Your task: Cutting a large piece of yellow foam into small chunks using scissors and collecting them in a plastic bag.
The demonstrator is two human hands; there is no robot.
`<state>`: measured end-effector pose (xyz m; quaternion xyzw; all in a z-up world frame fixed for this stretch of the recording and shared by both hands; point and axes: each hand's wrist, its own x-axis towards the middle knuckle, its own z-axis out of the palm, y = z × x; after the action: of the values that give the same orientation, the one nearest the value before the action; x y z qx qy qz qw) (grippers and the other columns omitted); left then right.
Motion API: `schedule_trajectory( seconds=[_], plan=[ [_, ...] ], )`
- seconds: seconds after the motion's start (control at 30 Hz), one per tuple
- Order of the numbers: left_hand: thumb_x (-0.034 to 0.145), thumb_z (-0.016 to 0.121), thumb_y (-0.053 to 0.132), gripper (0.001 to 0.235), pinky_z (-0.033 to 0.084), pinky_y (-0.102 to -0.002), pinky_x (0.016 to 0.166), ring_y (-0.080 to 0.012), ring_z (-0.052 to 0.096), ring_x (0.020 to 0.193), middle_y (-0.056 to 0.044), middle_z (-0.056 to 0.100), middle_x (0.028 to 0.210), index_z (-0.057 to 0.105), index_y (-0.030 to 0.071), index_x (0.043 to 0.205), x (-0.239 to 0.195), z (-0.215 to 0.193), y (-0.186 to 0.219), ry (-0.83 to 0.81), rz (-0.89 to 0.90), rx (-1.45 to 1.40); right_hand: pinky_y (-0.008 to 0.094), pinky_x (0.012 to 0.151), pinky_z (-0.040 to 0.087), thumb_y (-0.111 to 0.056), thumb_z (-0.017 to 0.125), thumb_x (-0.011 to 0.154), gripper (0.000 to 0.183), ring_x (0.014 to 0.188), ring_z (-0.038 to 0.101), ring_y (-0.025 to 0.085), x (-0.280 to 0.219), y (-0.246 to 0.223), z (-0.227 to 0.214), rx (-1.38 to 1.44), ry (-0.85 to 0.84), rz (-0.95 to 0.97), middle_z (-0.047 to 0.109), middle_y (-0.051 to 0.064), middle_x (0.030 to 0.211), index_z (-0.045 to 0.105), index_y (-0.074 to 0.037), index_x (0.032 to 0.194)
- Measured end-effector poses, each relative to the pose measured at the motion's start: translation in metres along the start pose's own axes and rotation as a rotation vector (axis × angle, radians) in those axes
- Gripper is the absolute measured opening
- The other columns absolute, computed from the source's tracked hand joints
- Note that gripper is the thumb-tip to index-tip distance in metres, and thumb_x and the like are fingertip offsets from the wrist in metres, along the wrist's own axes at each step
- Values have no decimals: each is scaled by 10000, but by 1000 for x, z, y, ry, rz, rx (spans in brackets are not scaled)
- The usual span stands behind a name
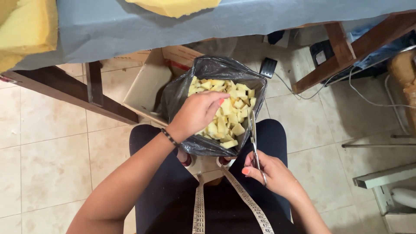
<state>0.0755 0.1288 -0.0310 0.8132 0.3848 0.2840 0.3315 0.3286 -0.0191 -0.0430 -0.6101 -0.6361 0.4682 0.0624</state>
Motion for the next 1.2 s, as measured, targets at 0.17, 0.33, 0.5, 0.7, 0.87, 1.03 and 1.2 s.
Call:
schedule_trajectory(
  seconds=[0.17,0.33,0.5,0.7,0.87,1.03,1.2],
  plan=[
    [999,477,339,423,559,-316,969,-209,680,1182,-112,682,1313,620,91,1310,2,-16,28,-11,-325,-701,252,712,500,-501,650,893,297,677,715,83,1,-13,3,89,2,-26,775,-60,717,615,-206,909],
    [961,458,464,589,584,-393,985,-254,693,1078,-175,695,1207,621,-5,1277,4,-12,27,95,-514,-1299,229,627,566,-207,832,820,258,580,715,124,25,-8,21,538,143,-80,739,12,809,734,-105,1036],
    [1044,346,502,611,586,-381,856,-243,678,965,-161,707,1049,642,-7,1210,3,4,23,122,-488,-1502,224,681,515,-299,793,810,848,577,667,77,62,-64,0,496,376,-159,595,-59,599,432,-161,1565],
    [1010,511,482,552,640,-380,855,-216,748,931,-147,729,1061,616,-18,1219,-7,-15,30,297,-236,-1225,296,610,579,-163,899,778,304,536,731,194,86,-36,4,458,486,-292,652,72,575,779,-48,1032],
    [873,844,214,408,560,-372,978,-261,687,1071,-92,687,1151,685,62,1216,-10,-99,57,603,321,207,311,617,534,-270,757,868,222,516,709,195,66,10,9,379,387,-299,680,55,518,628,-102,798],
    [917,845,335,705,318,-556,1206,-318,429,1431,-88,512,1521,484,120,1483,25,-140,45,575,233,851,270,574,473,-632,445,926,520,715,705,166,43,30,18,502,199,-359,609,41,796,542,-121,948],
    [773,933,166,880,224,-629,1179,-351,452,1424,-131,577,1468,460,88,1511,62,-150,8,591,273,1069,246,746,468,-642,522,861,506,785,569,98,23,-3,7,226,38,-227,661,-35,888,623,-173,1022]
  ],
)
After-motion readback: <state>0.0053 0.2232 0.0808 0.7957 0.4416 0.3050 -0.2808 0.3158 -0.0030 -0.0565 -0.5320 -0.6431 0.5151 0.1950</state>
